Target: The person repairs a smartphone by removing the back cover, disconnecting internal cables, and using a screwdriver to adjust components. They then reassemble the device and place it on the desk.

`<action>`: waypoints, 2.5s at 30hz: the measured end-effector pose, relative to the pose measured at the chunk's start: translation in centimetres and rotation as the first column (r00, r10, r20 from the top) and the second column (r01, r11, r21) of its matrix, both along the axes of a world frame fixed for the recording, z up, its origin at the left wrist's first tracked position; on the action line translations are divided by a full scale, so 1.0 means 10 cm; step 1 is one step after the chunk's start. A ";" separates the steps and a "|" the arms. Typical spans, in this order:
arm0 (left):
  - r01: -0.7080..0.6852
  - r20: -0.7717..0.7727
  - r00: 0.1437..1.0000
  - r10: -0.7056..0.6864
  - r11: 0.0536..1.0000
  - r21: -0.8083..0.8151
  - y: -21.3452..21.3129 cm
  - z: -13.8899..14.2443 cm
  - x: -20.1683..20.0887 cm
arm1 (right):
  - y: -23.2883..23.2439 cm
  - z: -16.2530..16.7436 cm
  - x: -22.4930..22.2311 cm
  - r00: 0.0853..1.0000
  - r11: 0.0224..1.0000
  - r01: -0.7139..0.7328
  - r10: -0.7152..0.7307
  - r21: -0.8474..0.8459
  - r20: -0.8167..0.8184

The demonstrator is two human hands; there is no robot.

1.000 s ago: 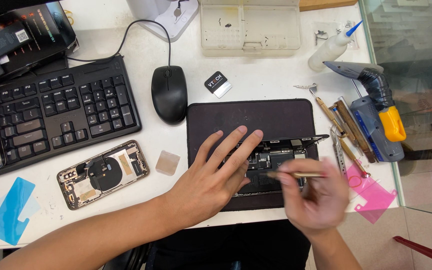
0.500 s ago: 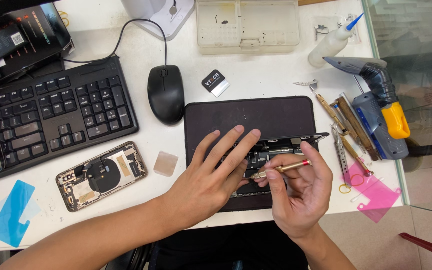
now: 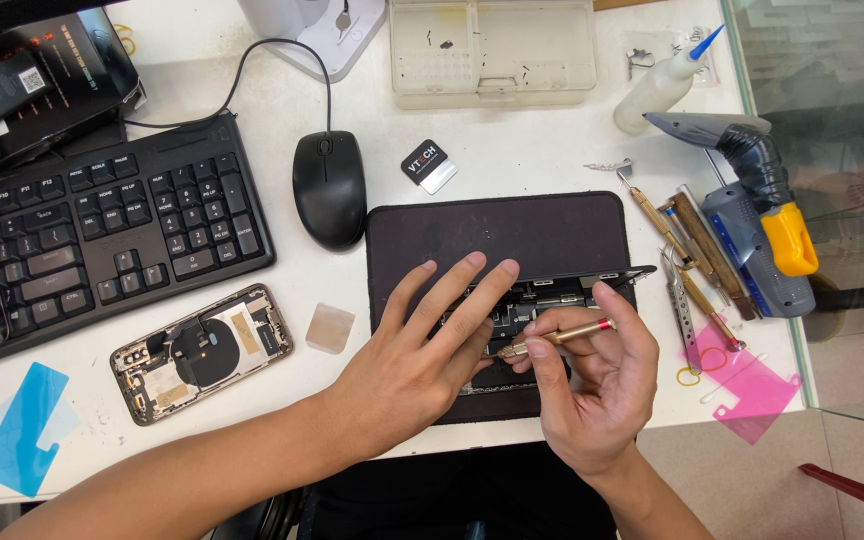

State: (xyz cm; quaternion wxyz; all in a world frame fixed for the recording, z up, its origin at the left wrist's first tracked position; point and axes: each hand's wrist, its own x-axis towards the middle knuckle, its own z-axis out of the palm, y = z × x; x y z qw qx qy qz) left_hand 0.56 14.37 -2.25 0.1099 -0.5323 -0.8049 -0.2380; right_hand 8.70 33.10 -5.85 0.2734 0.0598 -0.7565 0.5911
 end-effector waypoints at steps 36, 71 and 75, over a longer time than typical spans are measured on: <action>0.012 0.004 1.000 -0.012 1.000 -0.003 -0.02 0.01 0.00 | -0.02 0.00 0.01 0.999 1.000 0.011 -0.010 -0.011 0.035; 0.165 0.085 0.983 -0.165 0.986 0.009 -0.21 0.20 -0.22 | 0.16 -0.07 -0.19 0.990 0.891 -0.033 0.090 0.453 -0.106; 0.158 0.080 0.984 -0.158 0.987 0.009 -0.22 0.20 -0.22 | 0.15 -0.07 -0.19 0.991 0.894 -0.040 0.092 0.447 -0.096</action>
